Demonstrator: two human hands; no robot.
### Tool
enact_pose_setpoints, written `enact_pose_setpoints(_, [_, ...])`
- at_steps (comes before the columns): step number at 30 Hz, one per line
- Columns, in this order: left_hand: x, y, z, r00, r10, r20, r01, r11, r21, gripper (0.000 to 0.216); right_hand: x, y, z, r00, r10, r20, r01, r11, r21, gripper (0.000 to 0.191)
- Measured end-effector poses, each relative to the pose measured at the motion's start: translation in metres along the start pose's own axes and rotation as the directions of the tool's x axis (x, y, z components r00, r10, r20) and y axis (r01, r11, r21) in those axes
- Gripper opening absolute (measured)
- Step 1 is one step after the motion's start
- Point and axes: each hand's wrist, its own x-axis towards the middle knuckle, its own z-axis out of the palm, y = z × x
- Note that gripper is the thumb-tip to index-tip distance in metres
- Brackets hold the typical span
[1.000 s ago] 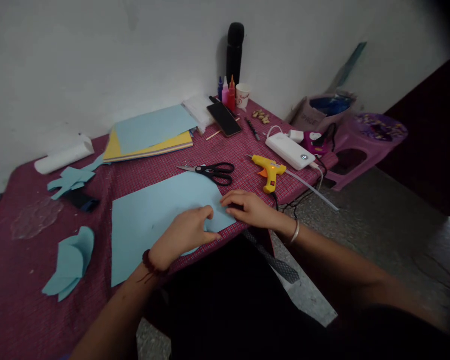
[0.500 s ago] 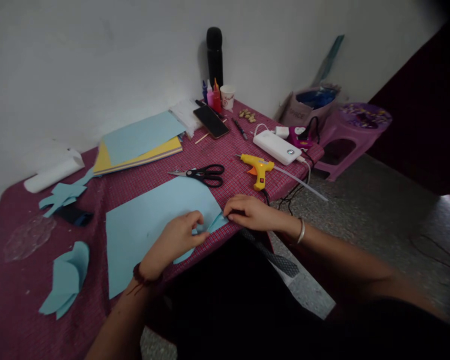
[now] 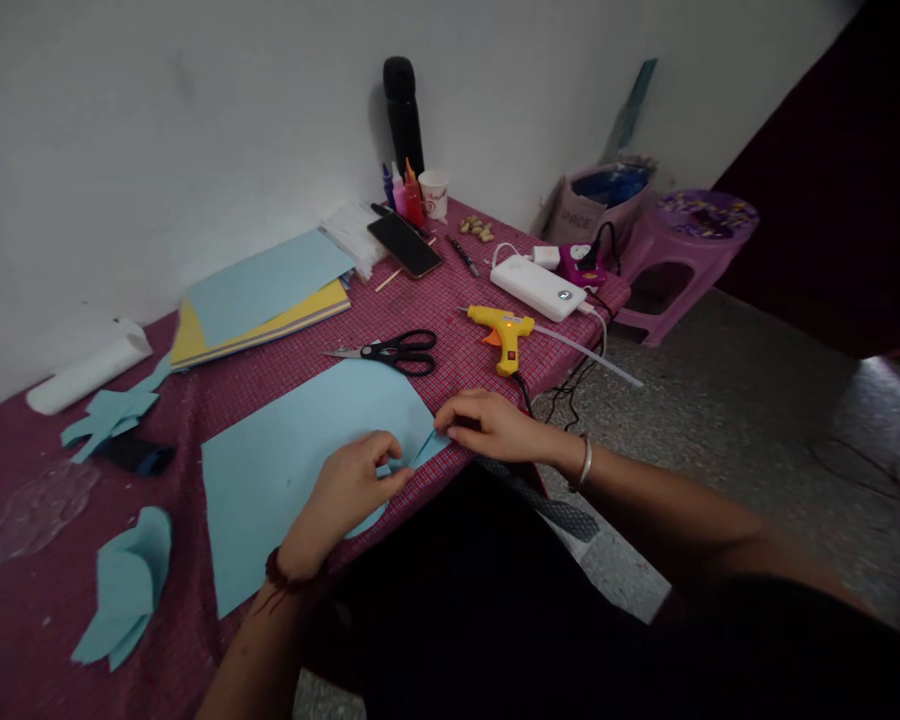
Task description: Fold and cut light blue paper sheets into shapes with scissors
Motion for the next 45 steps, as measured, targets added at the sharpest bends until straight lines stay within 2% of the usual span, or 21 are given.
enact_pose_setpoints(7, [0.001, -0.007, 0.0, 0.999, 0.003, 0.04, -0.002, 0.999, -0.037, 0.021, -0.002, 0.005, 0.0, 0.999, -0.044, -0.022, 0.043, 0.999, -0.031, 0.018])
enact_pose_setpoints(18, [0.0, -0.01, 0.0, 1.0, 0.025, 0.007, -0.024, 0.995, -0.101, 0.017, -0.002, 0.004, 0.002, 0.999, -0.015, -0.035, 0.015, 1.0, 0.015, 0.024])
enact_pose_setpoints(21, [-0.001, -0.007, -0.001, 1.0, 0.025, 0.01, -0.024, 0.997, -0.067, 0.012, -0.002, 0.004, 0.003, 0.998, 0.016, -0.053, -0.014, 0.999, 0.037, 0.025])
enact_pose_setpoints(25, [-0.002, 0.004, -0.001, 0.998, 0.055, -0.009, -0.055, 0.998, -0.034, 0.003, -0.002, 0.005, 0.003, 0.999, 0.007, -0.037, -0.008, 0.999, -0.036, 0.021])
enact_pose_setpoints(28, [-0.001, 0.015, 0.001, 0.992, 0.122, -0.019, -0.123, 0.99, -0.064, 0.008, -0.001, 0.005, 0.003, 1.0, -0.028, -0.011, 0.027, 0.998, -0.065, 0.019])
enact_pose_setpoints(30, [0.0, 0.019, 0.004, 0.991, 0.12, -0.057, -0.125, 0.988, -0.089, 0.012, 0.0, 0.005, 0.003, 0.999, -0.039, 0.001, 0.039, 0.997, -0.073, 0.018])
enact_pose_setpoints(34, [-0.001, 0.018, 0.01, 0.97, -0.004, -0.244, -0.041, 0.982, -0.183, 0.007, 0.001, 0.005, 0.005, 0.999, -0.037, -0.018, 0.035, 0.996, -0.083, 0.019])
enact_pose_setpoints(37, [-0.004, 0.01, 0.01, 0.945, 0.034, -0.324, -0.112, 0.968, -0.223, 0.018, 0.001, 0.004, 0.005, 0.999, -0.044, -0.024, 0.042, 0.995, -0.086, 0.019])
enact_pose_setpoints(39, [-0.005, 0.007, 0.008, 0.947, 0.131, -0.293, -0.19, 0.964, -0.185, 0.023, 0.001, 0.004, 0.005, 0.999, -0.045, -0.019, 0.044, 0.995, -0.094, 0.02])
enact_pose_setpoints(41, [-0.005, 0.006, 0.006, 0.957, 0.187, -0.224, -0.22, 0.966, -0.134, 0.023, 0.001, 0.004, 0.004, 0.999, -0.047, -0.008, 0.046, 0.994, -0.099, 0.022])
enact_pose_setpoints(45, [-0.001, 0.012, 0.006, 0.975, 0.13, -0.177, -0.142, 0.988, -0.057, 0.007, 0.001, 0.003, 0.004, 0.998, -0.053, 0.018, 0.055, 0.993, -0.1, 0.027])
